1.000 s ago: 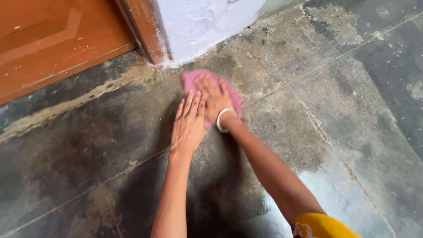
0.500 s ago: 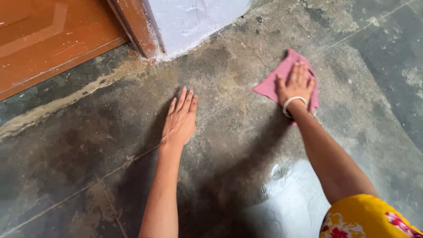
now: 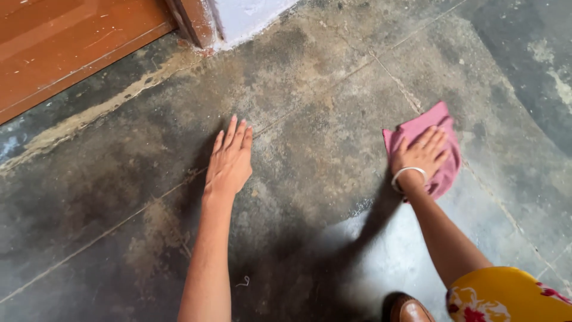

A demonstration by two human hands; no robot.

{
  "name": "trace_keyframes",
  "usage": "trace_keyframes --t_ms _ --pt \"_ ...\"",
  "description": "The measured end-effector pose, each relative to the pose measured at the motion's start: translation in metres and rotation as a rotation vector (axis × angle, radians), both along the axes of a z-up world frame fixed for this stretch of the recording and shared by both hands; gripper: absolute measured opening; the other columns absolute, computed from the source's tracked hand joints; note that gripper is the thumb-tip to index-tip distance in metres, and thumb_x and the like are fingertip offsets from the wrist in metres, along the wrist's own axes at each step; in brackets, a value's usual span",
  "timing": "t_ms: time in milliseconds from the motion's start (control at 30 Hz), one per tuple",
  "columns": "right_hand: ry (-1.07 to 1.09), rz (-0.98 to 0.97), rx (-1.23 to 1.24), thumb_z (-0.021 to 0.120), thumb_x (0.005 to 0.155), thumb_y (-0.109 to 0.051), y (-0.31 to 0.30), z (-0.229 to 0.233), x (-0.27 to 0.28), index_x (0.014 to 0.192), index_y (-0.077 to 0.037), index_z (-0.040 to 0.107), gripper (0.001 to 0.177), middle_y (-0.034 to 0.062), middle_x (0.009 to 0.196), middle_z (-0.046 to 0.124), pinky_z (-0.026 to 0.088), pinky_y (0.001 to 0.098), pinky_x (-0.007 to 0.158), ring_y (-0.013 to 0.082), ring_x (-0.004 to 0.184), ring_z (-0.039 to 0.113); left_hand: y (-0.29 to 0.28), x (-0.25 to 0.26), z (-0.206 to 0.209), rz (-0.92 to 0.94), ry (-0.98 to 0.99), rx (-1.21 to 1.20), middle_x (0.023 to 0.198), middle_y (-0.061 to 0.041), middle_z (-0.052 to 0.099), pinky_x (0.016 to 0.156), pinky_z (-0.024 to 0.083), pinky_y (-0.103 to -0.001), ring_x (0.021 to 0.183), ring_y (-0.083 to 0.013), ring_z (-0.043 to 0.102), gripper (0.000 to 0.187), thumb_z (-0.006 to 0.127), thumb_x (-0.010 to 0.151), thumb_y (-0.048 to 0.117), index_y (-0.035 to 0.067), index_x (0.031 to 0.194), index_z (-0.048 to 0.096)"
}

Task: The person cleans the floor by hand using a cloth, repeatedly wiping the surface in circular and sweeping motions.

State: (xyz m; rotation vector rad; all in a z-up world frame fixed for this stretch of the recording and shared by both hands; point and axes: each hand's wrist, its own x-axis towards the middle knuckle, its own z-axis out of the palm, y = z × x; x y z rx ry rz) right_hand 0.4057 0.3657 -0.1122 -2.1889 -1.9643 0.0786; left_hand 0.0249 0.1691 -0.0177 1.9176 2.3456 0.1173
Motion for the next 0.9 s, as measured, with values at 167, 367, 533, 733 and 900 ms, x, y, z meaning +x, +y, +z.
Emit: trace_keyframes --t_ms 167,367,533,733,900 --pt "-0.042 0.131 -0.073 0.024 0.105 -0.049 -0.042 0.008 -0.059 0.161 0.004 0.014 0.078 0.0194 0.171 0.008 -0.001 0.0509 0.125 0.0301 0.158 0.002 -0.025 -0.004 0.008 0.002 0.052 -0.041 0.165 -0.009 0.029 0.125 0.017 -0.042 0.156 -0.0252 0.014 0.059 0.042 0.093 0.0 0.003 0.152 0.04" --pt "-0.069 0.419 -0.062 0.024 0.101 -0.052 -0.095 0.038 -0.146 0.16 0.002 0.012 0.081 0.0185 0.169 0.005 -0.003 0.0507 0.122 0.0286 0.156 -0.003 -0.041 -0.003 0.023 0.03 0.064 -0.026 0.166 -0.009 0.028 0.125 0.017 -0.042 0.156 -0.0242 0.013 0.063 0.043 0.092 -0.002 0.004 0.154 0.038" --pt "-0.11 0.683 -0.128 0.031 0.099 -0.053 -0.156 0.06 -0.208 0.161 0.0 0.013 0.084 0.0172 0.171 0.007 -0.003 0.0524 0.125 0.031 0.158 -0.003 -0.07 -0.003 0.023 0.108 0.087 -0.052 0.166 -0.009 0.027 0.125 0.016 -0.042 0.156 -0.0243 0.012 0.065 0.044 0.089 -0.001 0.003 0.153 0.037" --pt "-0.112 1.119 -0.098 0.041 0.095 -0.053 -0.251 0.073 -0.24 0.159 0.0 0.019 0.086 0.0178 0.168 0.015 -0.001 0.0538 0.123 0.0299 0.156 0.003 -0.113 -0.002 -0.003 0.171 0.05 -0.062 0.166 -0.014 0.027 0.125 0.017 -0.042 0.156 -0.0274 0.012 0.058 0.043 0.096 0.007 0.0 0.153 0.036" --pt "0.107 1.41 -0.035 0.041 0.1 -0.057 -0.269 0.066 -0.187 0.161 -0.004 0.024 0.083 0.0144 0.17 0.024 0.002 0.052 0.127 0.0276 0.159 0.014 -0.129 0.004 -0.02 0.255 0.16 -0.11 0.169 -0.015 0.022 0.126 0.017 -0.04 0.159 -0.0267 0.011 0.059 0.042 0.1 0.011 -0.001 0.157 0.029"
